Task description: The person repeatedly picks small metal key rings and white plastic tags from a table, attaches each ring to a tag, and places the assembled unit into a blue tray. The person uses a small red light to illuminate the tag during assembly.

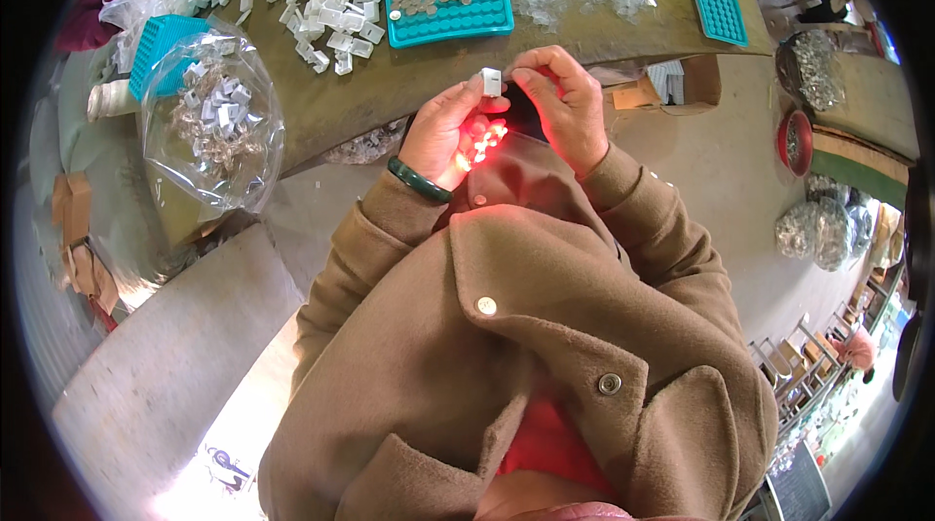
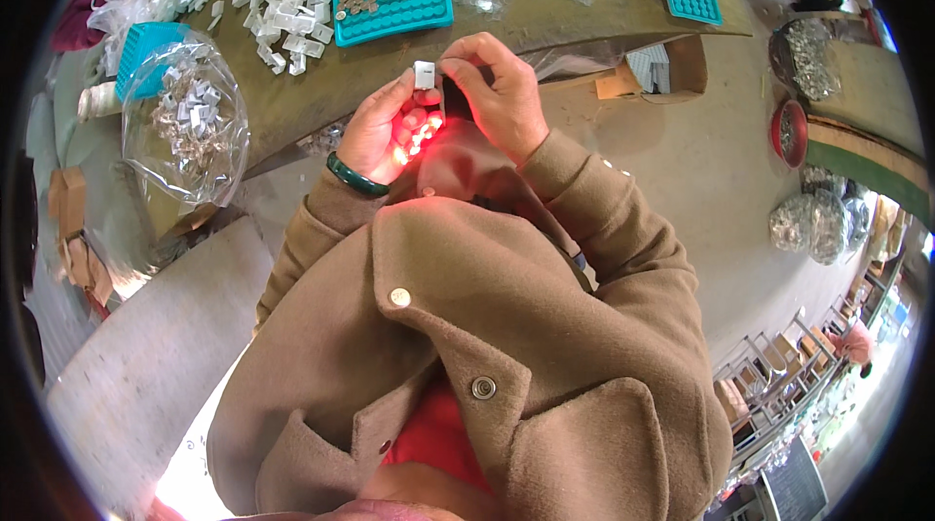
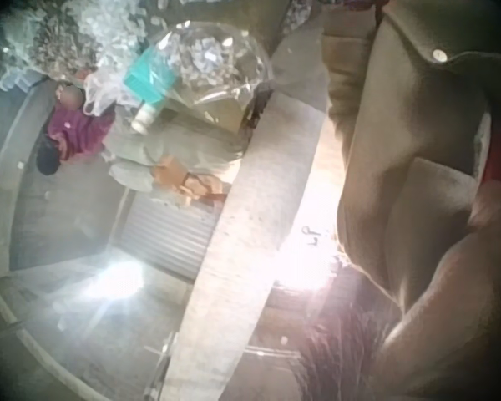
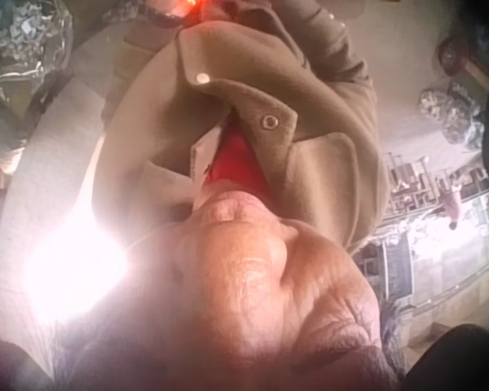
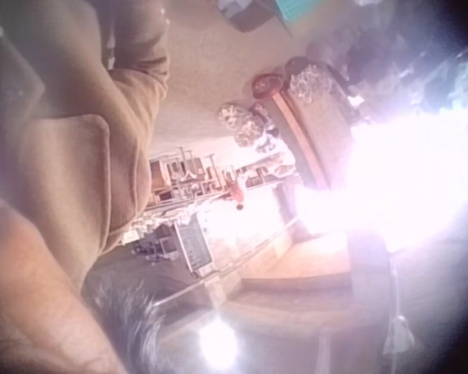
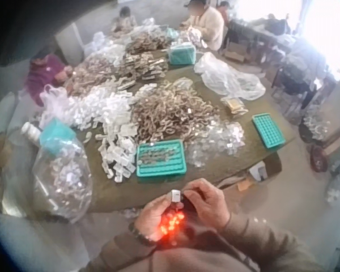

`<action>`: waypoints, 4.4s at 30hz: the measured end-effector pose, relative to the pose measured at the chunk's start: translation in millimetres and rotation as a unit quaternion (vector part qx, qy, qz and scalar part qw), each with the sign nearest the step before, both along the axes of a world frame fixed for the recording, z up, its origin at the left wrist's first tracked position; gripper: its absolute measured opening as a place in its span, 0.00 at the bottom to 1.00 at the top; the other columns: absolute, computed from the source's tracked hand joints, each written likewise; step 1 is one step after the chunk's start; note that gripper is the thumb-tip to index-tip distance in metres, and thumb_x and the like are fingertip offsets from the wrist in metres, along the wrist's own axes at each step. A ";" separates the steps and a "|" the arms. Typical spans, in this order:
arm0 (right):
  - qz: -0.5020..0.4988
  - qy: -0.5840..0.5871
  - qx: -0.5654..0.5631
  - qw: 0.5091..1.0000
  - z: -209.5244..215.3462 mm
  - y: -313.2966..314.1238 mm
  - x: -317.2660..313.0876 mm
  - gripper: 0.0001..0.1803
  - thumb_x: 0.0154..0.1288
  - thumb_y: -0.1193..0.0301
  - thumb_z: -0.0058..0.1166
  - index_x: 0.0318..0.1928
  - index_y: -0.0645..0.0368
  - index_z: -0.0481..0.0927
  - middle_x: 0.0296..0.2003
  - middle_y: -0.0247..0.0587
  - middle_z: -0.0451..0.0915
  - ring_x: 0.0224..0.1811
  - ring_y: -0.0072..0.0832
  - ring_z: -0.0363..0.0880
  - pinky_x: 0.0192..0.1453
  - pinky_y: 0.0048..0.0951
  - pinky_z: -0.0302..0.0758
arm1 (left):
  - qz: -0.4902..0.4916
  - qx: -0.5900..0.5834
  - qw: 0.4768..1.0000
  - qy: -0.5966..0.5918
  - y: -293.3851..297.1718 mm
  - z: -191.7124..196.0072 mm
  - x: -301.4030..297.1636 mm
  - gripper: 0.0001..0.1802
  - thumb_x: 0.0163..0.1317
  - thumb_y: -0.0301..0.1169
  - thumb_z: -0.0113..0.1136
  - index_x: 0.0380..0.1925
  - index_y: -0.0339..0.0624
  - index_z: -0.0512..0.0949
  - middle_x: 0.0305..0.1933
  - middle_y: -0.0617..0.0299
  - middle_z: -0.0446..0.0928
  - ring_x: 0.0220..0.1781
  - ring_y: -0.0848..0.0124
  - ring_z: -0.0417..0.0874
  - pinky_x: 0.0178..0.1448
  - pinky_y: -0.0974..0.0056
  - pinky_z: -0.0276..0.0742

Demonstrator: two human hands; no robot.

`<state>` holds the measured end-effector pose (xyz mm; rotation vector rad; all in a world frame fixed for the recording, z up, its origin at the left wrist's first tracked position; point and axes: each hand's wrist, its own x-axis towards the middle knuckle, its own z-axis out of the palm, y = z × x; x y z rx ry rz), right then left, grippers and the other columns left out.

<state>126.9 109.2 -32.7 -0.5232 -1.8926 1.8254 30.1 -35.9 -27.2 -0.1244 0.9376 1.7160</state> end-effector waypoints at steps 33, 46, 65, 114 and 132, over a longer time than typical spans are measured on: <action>0.113 -0.009 0.216 0.970 18.7 7.1 -15.0 0.04 0.62 0.77 0.54 0.38 0.63 0.76 0.32 0.49 0.78 0.36 0.49 0.79 0.40 0.38 0.76 | 0.009 -0.016 0.999 -0.028 -4.5 2.9 -6.0 0.12 0.71 0.38 0.56 0.41 0.40 0.77 0.34 0.63 0.81 0.18 0.86 0.64 0.38 0.73 0.74; -0.045 -0.174 0.250 0.952 31.6 98.5 -76.3 0.13 0.65 0.62 0.57 0.35 0.61 0.84 0.28 0.46 0.83 0.31 0.42 0.83 0.38 0.37 0.78 | -0.006 -0.018 0.988 0.154 16.3 19.2 -19.6 0.11 0.70 0.32 0.55 0.48 0.40 0.74 0.44 0.58 0.82 0.32 0.80 0.76 0.40 0.75 0.75; -0.093 -0.152 0.061 0.982 20.5 107.5 -78.1 0.11 0.62 0.68 0.58 0.37 0.66 0.80 0.28 0.36 0.82 0.32 0.23 0.83 0.34 0.26 0.75 | -0.011 0.018 0.996 0.089 18.9 30.1 -35.2 0.10 0.69 0.34 0.57 0.43 0.38 0.77 0.26 0.71 0.71 0.25 0.82 0.70 0.29 0.75 0.69; 0.145 -0.047 -0.383 0.911 41.5 -17.5 -38.5 0.03 0.69 0.75 0.56 0.41 0.58 0.78 0.30 0.27 0.77 0.28 0.14 0.72 0.33 0.18 0.72 | 0.137 -0.068 0.928 0.339 -18.6 34.5 -6.8 0.03 0.62 0.26 0.63 0.36 0.43 0.81 0.28 0.72 0.77 0.23 0.88 0.68 0.23 0.80 0.60; 0.173 -0.043 -0.245 0.953 28.6 -39.9 -48.6 0.04 0.68 0.76 0.56 0.39 0.60 0.74 0.25 0.27 0.74 0.22 0.13 0.70 0.27 0.18 0.70 | 0.096 -0.435 0.527 0.723 -59.7 -5.8 -96.0 0.17 0.53 0.41 0.71 0.34 0.43 0.78 0.26 0.59 0.80 0.28 0.58 0.81 0.33 0.55 0.75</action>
